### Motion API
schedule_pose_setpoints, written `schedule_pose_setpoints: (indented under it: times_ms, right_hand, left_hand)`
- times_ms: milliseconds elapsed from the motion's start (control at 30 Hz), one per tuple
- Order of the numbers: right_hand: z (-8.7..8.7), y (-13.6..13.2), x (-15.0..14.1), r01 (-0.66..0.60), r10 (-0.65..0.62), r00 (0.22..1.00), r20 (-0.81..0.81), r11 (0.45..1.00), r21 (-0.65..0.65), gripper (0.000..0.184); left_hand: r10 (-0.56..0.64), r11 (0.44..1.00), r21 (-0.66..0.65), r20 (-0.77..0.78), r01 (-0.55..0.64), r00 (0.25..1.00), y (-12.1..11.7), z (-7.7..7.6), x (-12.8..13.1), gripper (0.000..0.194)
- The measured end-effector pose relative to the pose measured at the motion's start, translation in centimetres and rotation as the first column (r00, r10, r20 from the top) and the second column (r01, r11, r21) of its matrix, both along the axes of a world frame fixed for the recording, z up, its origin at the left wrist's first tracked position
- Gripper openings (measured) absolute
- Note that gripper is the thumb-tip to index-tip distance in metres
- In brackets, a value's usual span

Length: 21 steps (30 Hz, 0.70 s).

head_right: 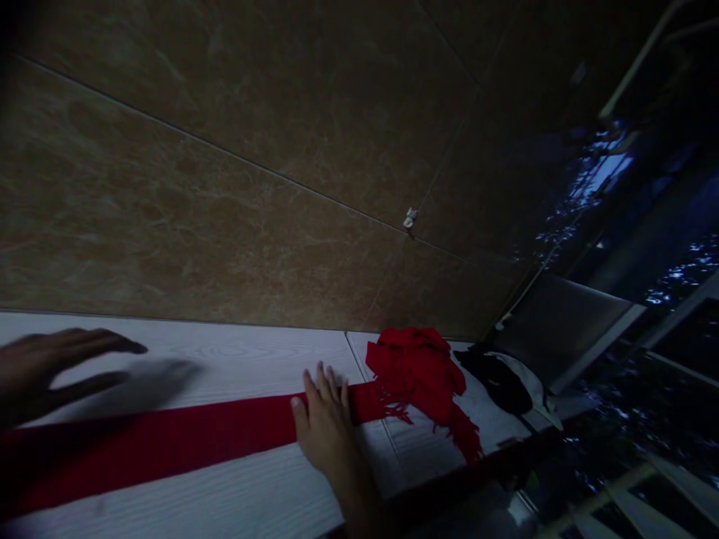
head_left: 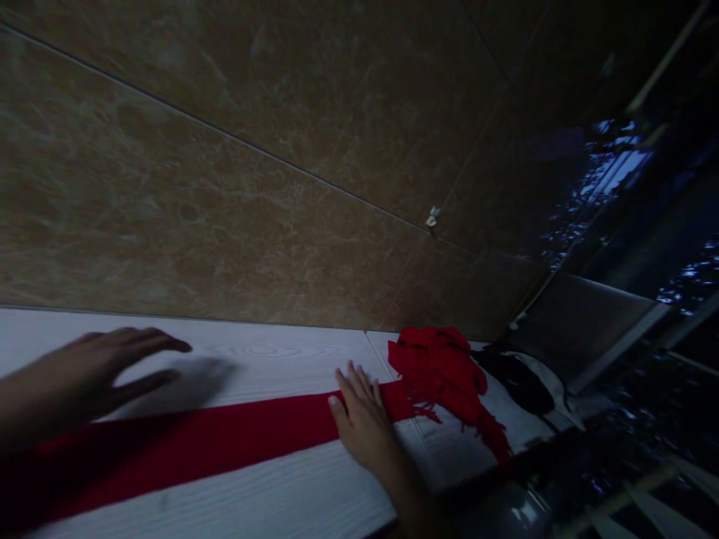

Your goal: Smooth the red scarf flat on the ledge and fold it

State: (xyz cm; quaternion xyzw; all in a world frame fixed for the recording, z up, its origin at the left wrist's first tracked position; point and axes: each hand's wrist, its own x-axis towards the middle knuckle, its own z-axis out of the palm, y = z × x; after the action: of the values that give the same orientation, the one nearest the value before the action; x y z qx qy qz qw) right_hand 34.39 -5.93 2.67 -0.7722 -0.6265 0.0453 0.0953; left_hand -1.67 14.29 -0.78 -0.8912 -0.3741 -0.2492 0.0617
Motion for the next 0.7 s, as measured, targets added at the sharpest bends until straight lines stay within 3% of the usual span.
schedule_pose_setpoints:
  times_ms: [133,233,300,500,700]
  right_hand:
    - [-0.2,2.2,-4.2,-0.212,0.209,0.969,-0.13,0.977,-0.005,0.063]
    - [-0.9,2.9,-5.2,-0.283,0.271,0.944,-0.187,0.958,-0.039,0.067]
    - [-1.3,2.8,-5.0,-0.31,0.293,0.938,-0.188,0.948,-0.068,0.067]
    - [-1.9,2.0,-1.2,-0.258,0.257,0.966,-0.029,0.956,-0.14,0.064]
    - [-2.8,0.5,5.3,-0.061,0.071,0.994,0.077,0.991,-0.123,0.063]
  left_hand:
    - [-0.386,0.92,-0.149,-0.184,0.362,0.904,-3.5,-2.8,4.3,0.056]
    - [-0.462,0.886,-0.128,-0.142,0.446,0.876,-6.2,-5.1,5.5,0.067]
    - [-0.465,0.879,-0.172,-0.099,0.445,0.88,-7.3,-5.6,5.6,0.071]
    - [-0.419,0.792,-0.483,0.014,0.373,0.908,-9.2,-3.4,6.5,0.068]
    - [-0.42,0.763,-0.562,-0.053,0.32,0.906,-11.0,-0.7,7.8,0.067]
